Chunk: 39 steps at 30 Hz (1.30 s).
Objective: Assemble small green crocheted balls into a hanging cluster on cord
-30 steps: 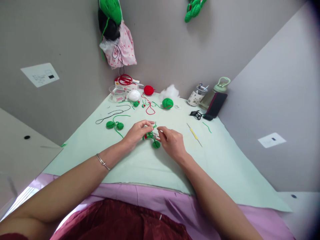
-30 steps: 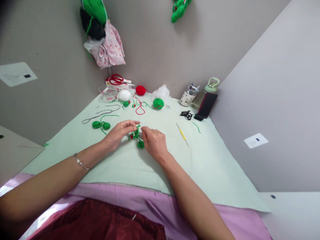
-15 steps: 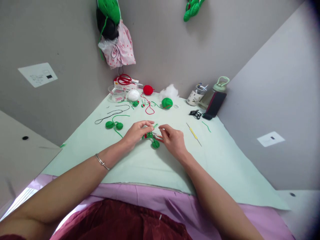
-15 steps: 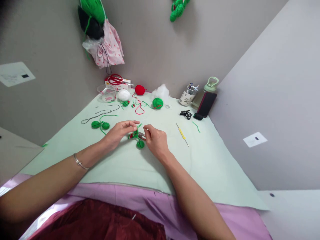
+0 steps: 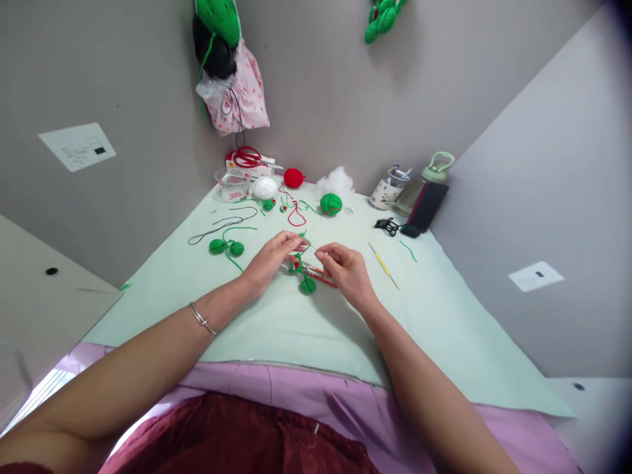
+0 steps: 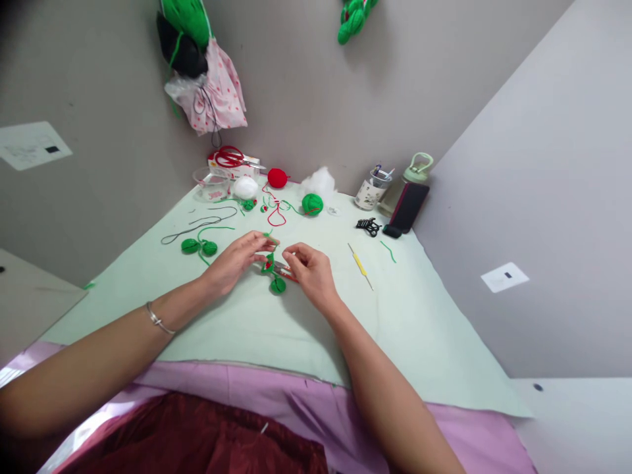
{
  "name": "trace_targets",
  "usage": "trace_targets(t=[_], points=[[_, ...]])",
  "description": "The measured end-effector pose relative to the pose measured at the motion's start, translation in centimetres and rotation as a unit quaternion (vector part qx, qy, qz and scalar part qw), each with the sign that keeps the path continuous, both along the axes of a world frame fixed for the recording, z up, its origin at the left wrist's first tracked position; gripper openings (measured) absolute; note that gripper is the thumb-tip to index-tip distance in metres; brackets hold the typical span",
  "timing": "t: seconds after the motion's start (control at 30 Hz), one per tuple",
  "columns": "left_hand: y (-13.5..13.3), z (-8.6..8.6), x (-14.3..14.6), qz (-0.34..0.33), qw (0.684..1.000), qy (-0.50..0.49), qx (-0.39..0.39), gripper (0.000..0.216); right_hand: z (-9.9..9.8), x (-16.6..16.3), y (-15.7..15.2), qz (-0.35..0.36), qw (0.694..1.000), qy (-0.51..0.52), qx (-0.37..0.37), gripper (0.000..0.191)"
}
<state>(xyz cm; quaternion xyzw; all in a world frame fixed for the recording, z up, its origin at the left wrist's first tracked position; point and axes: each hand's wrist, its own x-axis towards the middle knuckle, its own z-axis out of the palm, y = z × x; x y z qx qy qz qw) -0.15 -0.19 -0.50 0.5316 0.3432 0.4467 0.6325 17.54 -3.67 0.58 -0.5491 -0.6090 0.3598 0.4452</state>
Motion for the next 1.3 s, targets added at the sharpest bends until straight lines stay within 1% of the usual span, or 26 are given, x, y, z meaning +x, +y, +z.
trace_targets(t=[0.1,0.17,0.27,0.37,0.57,0.67,0.73,0.8,0.9,0.97,1.1,1.2,1.3], points=[[-0.2,-0.2,0.2,-0.038,0.999,0.017,0.021,0.038,0.1,0.1,-0.1,0.006,1.0,0.003,0.011,0.03],[-0.1,-0.4,0.2,-0.061,0.997,0.03,0.034,0.037,0.2,0.3,-0.1,0.008,1.0,0.006,0.019,0.029],[0.0,-0.7,0.2,-0.065,0.996,0.037,0.048,0.029,0.4,0.6,-0.1,0.0,0.999,0.021,0.037,0.027],[0.1,-0.8,0.2,-0.064,0.996,0.035,0.042,0.024,0.7,0.9,0.0,-0.014,0.997,0.055,0.051,0.024],[-0.2,-0.4,0.2,-0.099,0.993,0.042,0.043,0.024,0.8,0.9,0.2,-0.018,0.986,0.145,0.077,0.016],[-0.3,-0.3,0.3,-0.105,0.993,0.039,0.04,0.025,0.7,1.1,0.3,-0.023,0.981,0.172,0.084,0.015],[-0.4,-0.2,0.4,-0.103,0.993,0.04,0.033,0.029,0.6,1.1,0.3,-0.028,0.982,0.17,0.082,0.016],[-0.5,-0.2,0.5,-0.103,0.993,0.039,0.028,0.034,0.5,0.9,0.2,-0.022,0.986,0.147,0.076,0.017],[-0.7,-0.1,0.5,-0.112,0.992,0.042,0.034,0.04,0.4,0.5,-0.1,0.02,0.992,0.109,0.066,0.018],[-0.6,0.0,0.4,-0.119,0.991,0.051,0.041,0.04,0.4,0.4,-0.2,0.035,0.992,0.107,0.061,0.017],[-0.4,0.1,0.1,-0.138,0.987,0.072,0.035,0.031,0.6,0.7,0.0,0.018,0.989,0.14,0.053,0.015],[-0.4,0.3,0.1,-0.16,0.983,0.081,0.027,0.031,0.9,1.4,0.3,-0.005,0.98,0.191,0.056,0.016],[-0.4,0.4,0.2,-0.166,0.983,0.073,0.019,0.03,1.2,1.9,0.5,-0.014,0.969,0.245,0.042,0.02]])
